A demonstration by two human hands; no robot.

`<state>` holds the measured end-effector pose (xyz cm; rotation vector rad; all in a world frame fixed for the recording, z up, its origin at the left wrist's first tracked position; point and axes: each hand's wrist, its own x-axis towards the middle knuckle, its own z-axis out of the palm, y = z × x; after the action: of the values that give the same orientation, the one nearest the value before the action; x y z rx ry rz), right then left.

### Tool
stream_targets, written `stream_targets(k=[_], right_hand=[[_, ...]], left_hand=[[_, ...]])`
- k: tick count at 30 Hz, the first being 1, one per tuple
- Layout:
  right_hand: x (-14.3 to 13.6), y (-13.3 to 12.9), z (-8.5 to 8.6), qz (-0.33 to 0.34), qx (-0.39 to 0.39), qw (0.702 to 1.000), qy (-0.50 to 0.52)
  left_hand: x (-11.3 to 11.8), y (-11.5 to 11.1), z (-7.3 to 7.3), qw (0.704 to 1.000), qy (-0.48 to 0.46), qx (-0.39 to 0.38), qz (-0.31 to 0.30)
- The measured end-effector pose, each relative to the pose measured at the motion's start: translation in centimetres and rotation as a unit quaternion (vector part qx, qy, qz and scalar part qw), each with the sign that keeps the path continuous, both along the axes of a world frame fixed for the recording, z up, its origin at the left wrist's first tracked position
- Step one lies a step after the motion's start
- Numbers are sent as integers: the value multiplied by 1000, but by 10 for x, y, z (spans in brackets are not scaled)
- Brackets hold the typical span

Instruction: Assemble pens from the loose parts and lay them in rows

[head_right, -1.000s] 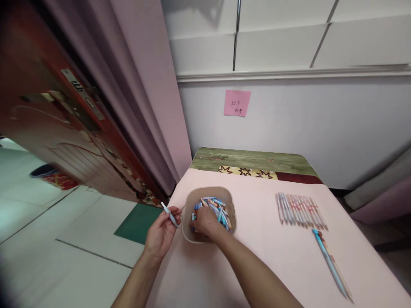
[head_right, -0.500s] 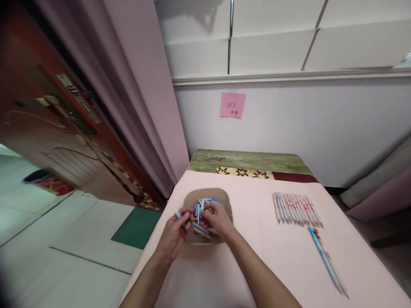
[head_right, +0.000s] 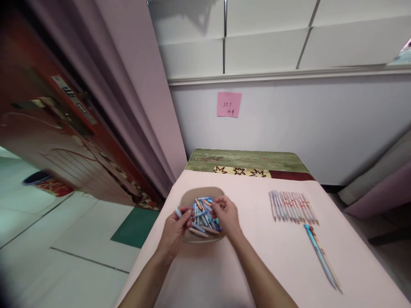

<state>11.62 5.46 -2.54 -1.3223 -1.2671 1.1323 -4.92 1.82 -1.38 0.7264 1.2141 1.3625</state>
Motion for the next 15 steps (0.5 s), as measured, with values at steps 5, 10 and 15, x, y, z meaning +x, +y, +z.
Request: stream_targets(k=[5,10,15], right_hand=[[35,20,3,11,22,983,-181],[-2,21,0,123,32,922,-365],[-41,26,-8,201,38,858,-471]], left_hand=[[-28,1,8,996,-4,20,82],[-30,-3,11,998,2,15,63],[-32,-6,15,998,24,22,55]])
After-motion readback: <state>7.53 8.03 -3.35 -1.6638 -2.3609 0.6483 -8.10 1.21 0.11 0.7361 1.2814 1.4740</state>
